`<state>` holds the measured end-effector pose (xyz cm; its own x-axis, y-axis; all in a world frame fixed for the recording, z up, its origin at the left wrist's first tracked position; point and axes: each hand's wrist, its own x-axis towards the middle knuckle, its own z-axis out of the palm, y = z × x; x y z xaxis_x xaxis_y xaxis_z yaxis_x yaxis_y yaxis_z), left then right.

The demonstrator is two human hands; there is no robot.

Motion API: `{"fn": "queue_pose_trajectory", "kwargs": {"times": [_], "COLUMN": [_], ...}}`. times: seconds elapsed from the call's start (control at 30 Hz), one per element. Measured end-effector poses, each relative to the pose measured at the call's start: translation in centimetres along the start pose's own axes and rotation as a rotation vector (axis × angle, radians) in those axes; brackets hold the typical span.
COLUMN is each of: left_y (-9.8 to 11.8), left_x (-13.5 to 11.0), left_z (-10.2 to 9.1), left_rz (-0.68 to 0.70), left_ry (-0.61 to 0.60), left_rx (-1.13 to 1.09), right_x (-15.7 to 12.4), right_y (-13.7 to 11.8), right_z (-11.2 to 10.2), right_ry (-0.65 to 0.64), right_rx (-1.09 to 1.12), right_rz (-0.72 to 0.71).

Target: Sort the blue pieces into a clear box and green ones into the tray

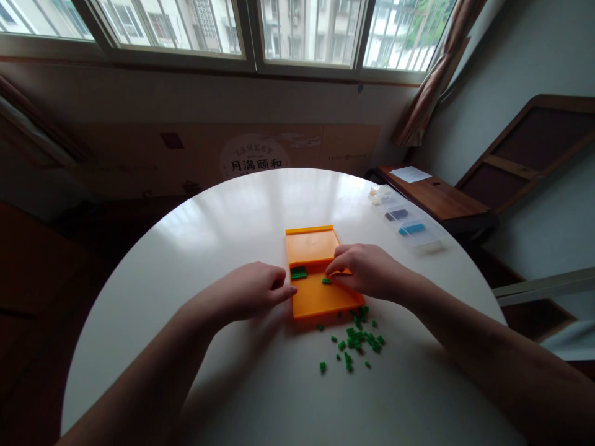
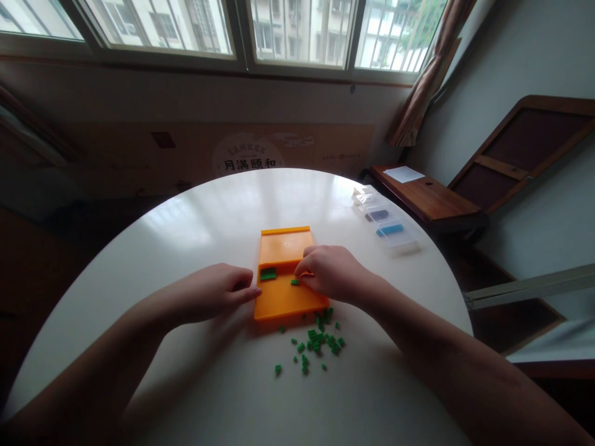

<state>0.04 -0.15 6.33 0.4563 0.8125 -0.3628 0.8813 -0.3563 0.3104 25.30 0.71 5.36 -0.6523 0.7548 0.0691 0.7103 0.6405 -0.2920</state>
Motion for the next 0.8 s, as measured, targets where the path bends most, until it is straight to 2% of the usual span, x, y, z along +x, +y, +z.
{"fn": "queue_pose_trajectory", "kwargs": {"times": [0.3,0.57,0.8], "left_y": [-0.2,0.0,0.1], "left_x": [-0.1,-0.2,-0.4], "left_z": [0.1,0.2,0.1], "left_rz": [0.007,0.018,0.017], "left_ry": [0.009,0.026,0.036], "left_rx": [0.007,0.016,0.009], "right_x": [0.1,1.1,0.8], "right_y": [-0.5,-1.4,-1.6], "right_z": [0.8,1.6,1.7], "right_ry": [0.038,0.181,0.095], "right_rx": [0.020,-0.064,-0.060], "right_rz": [0.015,0.068,0.107]}}
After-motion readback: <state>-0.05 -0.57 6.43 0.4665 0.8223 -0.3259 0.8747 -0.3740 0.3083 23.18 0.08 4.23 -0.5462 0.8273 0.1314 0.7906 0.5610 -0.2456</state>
